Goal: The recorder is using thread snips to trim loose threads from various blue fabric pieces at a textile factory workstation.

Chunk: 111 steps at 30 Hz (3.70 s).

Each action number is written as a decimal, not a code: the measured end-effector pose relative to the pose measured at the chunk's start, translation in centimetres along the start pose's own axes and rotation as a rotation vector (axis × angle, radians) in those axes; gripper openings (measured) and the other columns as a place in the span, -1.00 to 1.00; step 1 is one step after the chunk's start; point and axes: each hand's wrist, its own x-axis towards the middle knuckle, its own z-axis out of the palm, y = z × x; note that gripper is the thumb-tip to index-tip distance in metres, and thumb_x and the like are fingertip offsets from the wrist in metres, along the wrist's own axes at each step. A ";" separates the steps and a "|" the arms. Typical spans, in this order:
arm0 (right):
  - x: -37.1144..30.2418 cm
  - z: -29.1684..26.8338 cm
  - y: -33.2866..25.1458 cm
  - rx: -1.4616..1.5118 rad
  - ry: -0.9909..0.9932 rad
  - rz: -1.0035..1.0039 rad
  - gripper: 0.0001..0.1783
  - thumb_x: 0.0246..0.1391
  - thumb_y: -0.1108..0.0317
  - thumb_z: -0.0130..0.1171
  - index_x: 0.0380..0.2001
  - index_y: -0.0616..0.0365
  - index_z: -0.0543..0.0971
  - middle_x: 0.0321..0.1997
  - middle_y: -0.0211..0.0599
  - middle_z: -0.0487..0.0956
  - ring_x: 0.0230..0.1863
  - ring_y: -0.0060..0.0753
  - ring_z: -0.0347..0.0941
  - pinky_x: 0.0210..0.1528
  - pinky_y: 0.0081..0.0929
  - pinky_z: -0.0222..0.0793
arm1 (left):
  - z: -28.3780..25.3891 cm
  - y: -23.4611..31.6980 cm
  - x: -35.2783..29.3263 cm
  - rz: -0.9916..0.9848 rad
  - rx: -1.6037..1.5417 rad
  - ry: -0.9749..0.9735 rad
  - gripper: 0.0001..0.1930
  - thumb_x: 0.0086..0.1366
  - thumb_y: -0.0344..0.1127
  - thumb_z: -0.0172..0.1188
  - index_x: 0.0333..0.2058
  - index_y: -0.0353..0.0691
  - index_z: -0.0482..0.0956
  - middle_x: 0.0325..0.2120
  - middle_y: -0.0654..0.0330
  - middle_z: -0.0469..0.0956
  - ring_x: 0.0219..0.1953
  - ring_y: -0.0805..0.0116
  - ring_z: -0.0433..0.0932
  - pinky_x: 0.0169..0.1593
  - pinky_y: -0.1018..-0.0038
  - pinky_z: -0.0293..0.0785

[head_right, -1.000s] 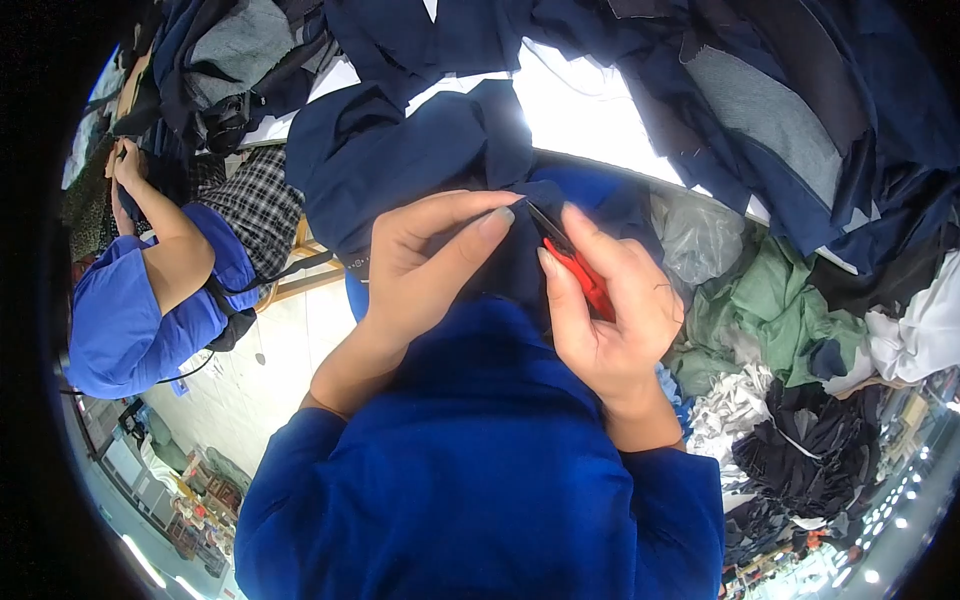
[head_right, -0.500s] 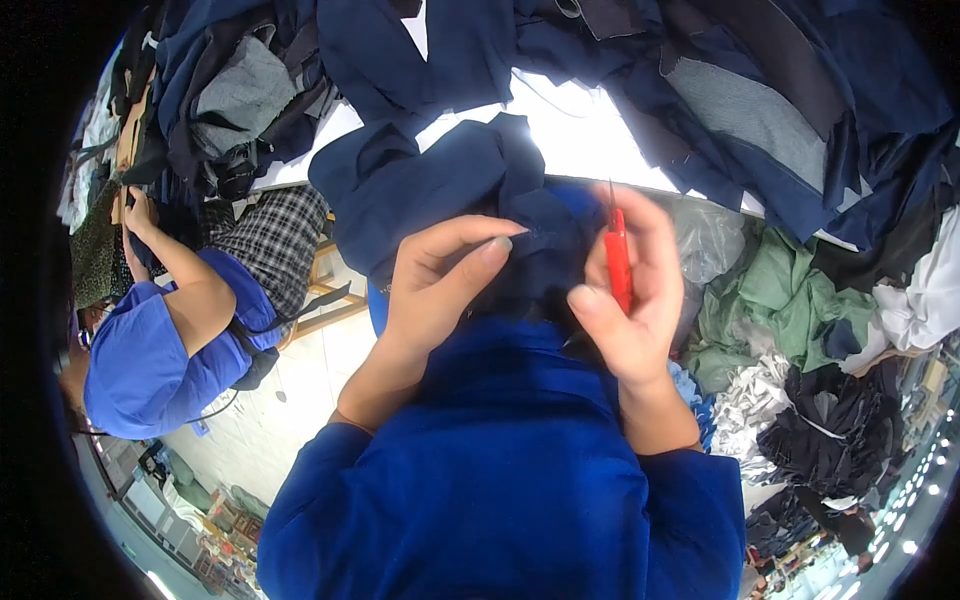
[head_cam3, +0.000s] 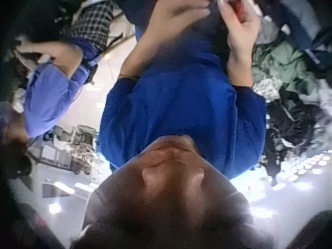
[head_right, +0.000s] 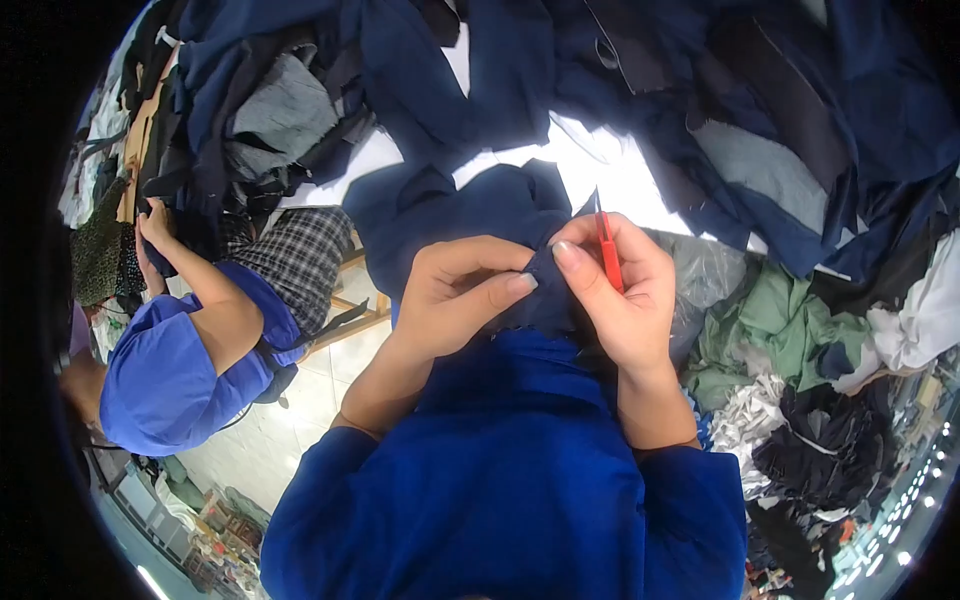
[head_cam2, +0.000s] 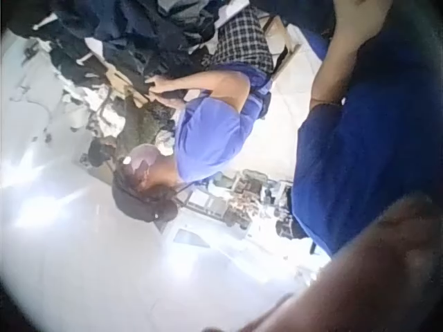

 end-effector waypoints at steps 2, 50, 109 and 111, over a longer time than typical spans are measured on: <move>0.8 0.8 -0.8 0.028 0.002 0.003 -0.92 0.04 0.49 0.15 -0.40 0.27 0.48 -0.45 -0.51 0.46 -0.41 -0.76 0.29 -0.33 -0.81 0.18 | -0.4 0.7 0.7 0.118 0.028 -0.005 -0.86 0.15 -0.48 0.20 -0.30 -0.37 0.56 -0.48 0.26 0.49 -0.49 0.62 0.39 -0.43 0.68 0.28; 1.3 -1.1 -8.5 -0.504 0.022 -0.523 -0.55 -0.11 0.56 0.20 -0.05 0.31 0.49 -0.51 -0.32 0.46 -0.55 -0.62 0.32 -0.48 -0.71 0.23 | 4.7 5.6 6.5 1.010 0.832 0.267 -0.74 -0.17 -0.68 0.21 -0.41 -0.33 0.60 -0.38 0.08 0.55 -0.37 0.21 0.57 -0.29 0.49 0.52; 1.3 -0.2 -7.8 -0.462 -0.139 -0.569 -0.56 -0.11 0.61 0.17 -0.06 0.33 0.48 -0.41 -0.22 0.56 -0.48 -0.59 0.43 -0.40 -0.72 0.31 | 4.7 4.6 5.6 0.317 -0.411 0.007 -0.85 0.07 -0.60 -0.20 -0.55 -0.30 0.36 -0.49 0.18 0.39 -0.39 0.45 0.32 -0.24 0.55 0.26; 1.2 -0.5 -8.0 -0.508 -0.142 -0.539 -0.56 -0.11 0.61 0.17 -0.06 0.32 0.48 -0.44 -0.24 0.55 -0.50 -0.59 0.42 -0.42 -0.72 0.30 | 4.7 4.7 5.6 0.300 -0.434 0.017 -0.85 0.08 -0.59 -0.20 -0.54 -0.30 0.36 -0.50 0.19 0.39 -0.40 0.46 0.32 -0.26 0.56 0.26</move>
